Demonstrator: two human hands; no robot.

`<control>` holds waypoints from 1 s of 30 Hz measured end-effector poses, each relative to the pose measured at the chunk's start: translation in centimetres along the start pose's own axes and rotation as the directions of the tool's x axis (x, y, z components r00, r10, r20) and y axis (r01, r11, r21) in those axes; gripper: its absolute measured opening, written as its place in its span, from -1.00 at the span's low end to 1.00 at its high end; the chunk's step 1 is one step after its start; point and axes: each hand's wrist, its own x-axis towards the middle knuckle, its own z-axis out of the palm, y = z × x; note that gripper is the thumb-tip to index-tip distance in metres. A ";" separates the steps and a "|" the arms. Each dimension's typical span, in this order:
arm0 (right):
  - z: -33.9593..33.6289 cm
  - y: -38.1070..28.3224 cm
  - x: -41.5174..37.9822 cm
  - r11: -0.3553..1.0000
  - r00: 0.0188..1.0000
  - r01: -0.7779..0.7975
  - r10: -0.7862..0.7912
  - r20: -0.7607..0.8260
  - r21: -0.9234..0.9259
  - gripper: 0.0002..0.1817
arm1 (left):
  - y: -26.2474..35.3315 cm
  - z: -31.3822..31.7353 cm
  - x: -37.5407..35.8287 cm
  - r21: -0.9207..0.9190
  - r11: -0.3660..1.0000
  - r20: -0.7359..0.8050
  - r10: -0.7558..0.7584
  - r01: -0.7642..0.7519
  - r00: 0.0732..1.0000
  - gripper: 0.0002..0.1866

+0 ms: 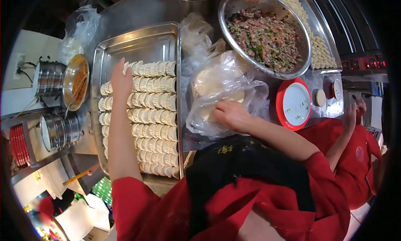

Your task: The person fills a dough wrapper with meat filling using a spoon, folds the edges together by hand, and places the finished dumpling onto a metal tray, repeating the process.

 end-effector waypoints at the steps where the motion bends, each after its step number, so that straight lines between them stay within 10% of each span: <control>1: 0.6 0.0 0.2 0.998 0.999 0.044 -0.044 -0.008 -0.055 -0.87 | 1.7 -1.5 -1.1 -0.039 0.997 -0.038 0.060 -0.062 0.997 -0.58; 5: 2.2 0.6 0.3 0.977 0.989 0.148 -0.146 0.023 -0.153 -0.87 | 8.6 -5.5 -7.9 -0.257 0.963 -0.063 0.062 -0.076 0.996 -0.56; 7: 2.5 0.1 0.0 0.953 0.984 0.180 -0.177 0.032 -0.245 -0.87 | 13.1 -6.2 -12.3 -0.398 0.904 0.107 -0.122 0.154 0.987 -0.60; 11: 3.3 -0.7 -0.3 0.933 0.984 0.175 -0.175 0.027 -0.314 -0.88 | 19.7 -0.8 -19.8 -0.846 0.378 0.351 -0.136 0.376 0.926 -0.70; 14: 4.3 -0.2 -0.1 0.988 0.954 0.086 -0.119 -0.275 -0.130 -0.86 | 19.9 3.3 -20.8 -0.775 0.500 0.372 -0.134 0.387 0.918 -0.70; 16: 4.1 0.2 0.0 0.952 0.976 0.042 -0.104 -0.191 -0.302 -0.82 | 18.8 4.0 -20.4 -0.276 0.940 0.075 0.231 -0.202 0.970 -0.63; 23: 2.4 0.9 -0.2 0.944 0.983 0.155 -0.177 -0.051 -0.292 -0.82 | 17.9 3.4 -22.4 -0.038 0.983 0.359 0.180 -0.178 0.916 -0.48; 26: 2.9 1.1 0.1 0.926 0.959 0.237 -0.271 -0.082 -0.293 -0.79 | 18.6 3.0 -22.5 0.000 0.999 0.529 0.045 -0.053 0.847 -0.61; 30: 3.4 0.5 0.0 0.803 0.918 0.346 -0.396 0.000 -0.486 -0.74 | 18.4 2.7 -23.0 0.020 0.969 0.606 0.183 -0.245 0.774 -0.81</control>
